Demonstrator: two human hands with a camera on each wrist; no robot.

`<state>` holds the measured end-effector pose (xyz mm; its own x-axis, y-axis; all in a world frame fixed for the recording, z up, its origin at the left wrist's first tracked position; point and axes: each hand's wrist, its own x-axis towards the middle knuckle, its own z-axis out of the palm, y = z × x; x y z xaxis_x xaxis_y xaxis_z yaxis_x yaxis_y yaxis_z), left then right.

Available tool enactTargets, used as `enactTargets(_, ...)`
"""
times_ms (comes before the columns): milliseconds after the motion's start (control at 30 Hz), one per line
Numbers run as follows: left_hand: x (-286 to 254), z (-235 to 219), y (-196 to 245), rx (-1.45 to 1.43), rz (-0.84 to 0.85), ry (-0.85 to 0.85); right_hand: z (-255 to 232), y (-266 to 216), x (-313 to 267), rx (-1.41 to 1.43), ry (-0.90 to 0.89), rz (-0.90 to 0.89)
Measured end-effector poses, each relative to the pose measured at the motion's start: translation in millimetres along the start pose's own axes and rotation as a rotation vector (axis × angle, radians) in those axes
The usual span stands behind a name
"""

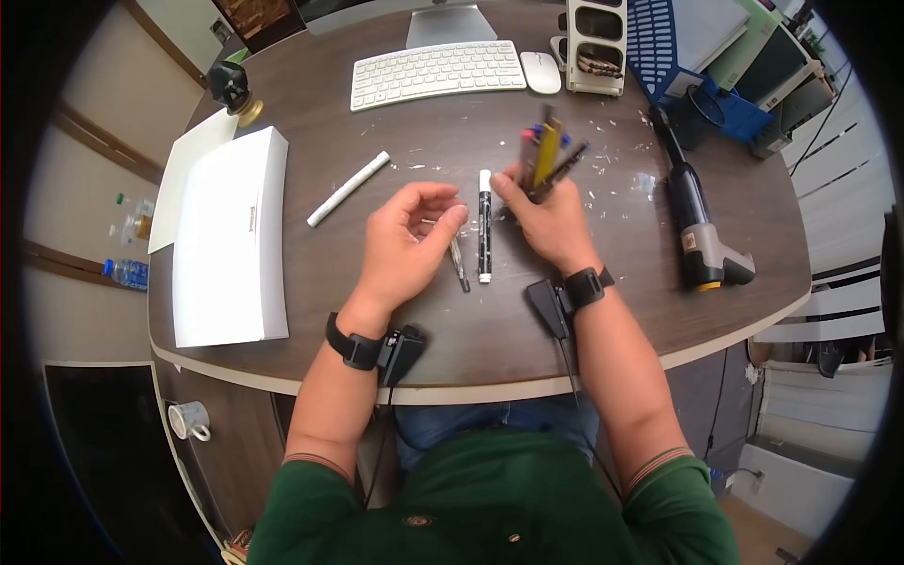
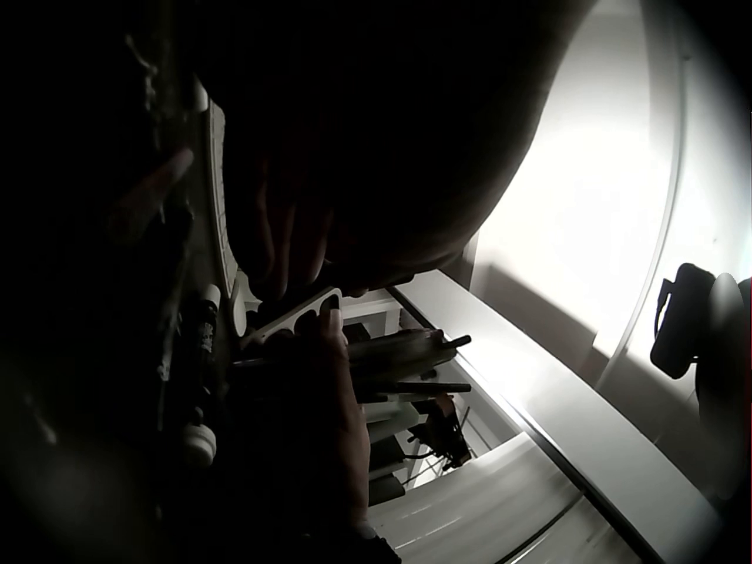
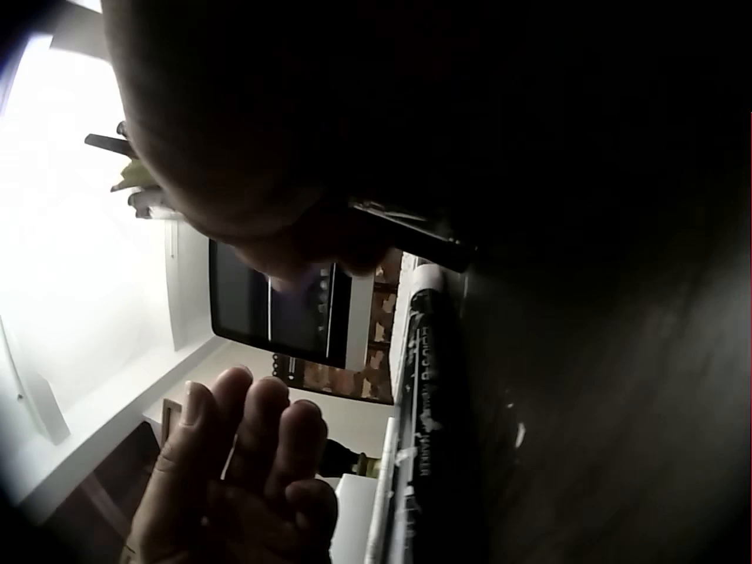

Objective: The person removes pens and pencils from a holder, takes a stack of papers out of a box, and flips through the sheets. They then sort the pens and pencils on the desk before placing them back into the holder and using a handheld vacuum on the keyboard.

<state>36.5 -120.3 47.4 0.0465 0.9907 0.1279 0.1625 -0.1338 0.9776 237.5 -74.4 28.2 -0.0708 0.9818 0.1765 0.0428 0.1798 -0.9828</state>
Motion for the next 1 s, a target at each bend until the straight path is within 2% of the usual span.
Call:
enactTargets(100,-0.1,-1.4,-0.3,-0.047,0.021,-0.019,-1.1,1.3,5.5,-0.067,-0.034,0.049)
enactTargets(300,0.3,2.4,-0.5,-0.069,0.215,-0.025,5.3,-13.1,-3.2,-0.169,-0.005,-0.124)
enactTargets(400,-1.3,5.7,-3.4,-0.130,0.321,-0.072,12.0,-33.9,-12.4,-0.290,-0.099,-0.243)
enactTargets(433,-1.2,6.2,-9.3,-0.166,0.328,-0.094,13.8,-39.3,-15.4,-0.369,-0.148,-0.206)
enactTargets(533,-5.0,12.5,-5.5,-0.349,0.308,-0.158,22.8,-45.1,-22.0,-0.595,-0.234,-0.344)
enactTargets(567,-6.1,14.3,-0.8,-0.437,0.239,-0.135,24.3,-43.3,-24.4,-0.599,-0.264,-0.386)
enactTargets(667,-6.1,9.8,0.6,-0.459,0.232,-0.146,30.5,-45.7,-30.3,-0.617,-0.291,-0.389)
enactTargets(700,-6.9,14.5,1.0,-0.546,0.241,-0.111,31.6,-47.3,-33.1,-0.617,-0.307,-0.371)
enactTargets(800,-11.2,17.6,5.9,-0.567,0.161,-0.085,31.8,-61.4,-37.7,-0.538,-0.391,-0.218)
enactTargets(1000,-10.7,23.2,7.2,-0.630,0.037,-0.011,28.9,-66.2,-37.8,-0.419,-0.445,-0.115)
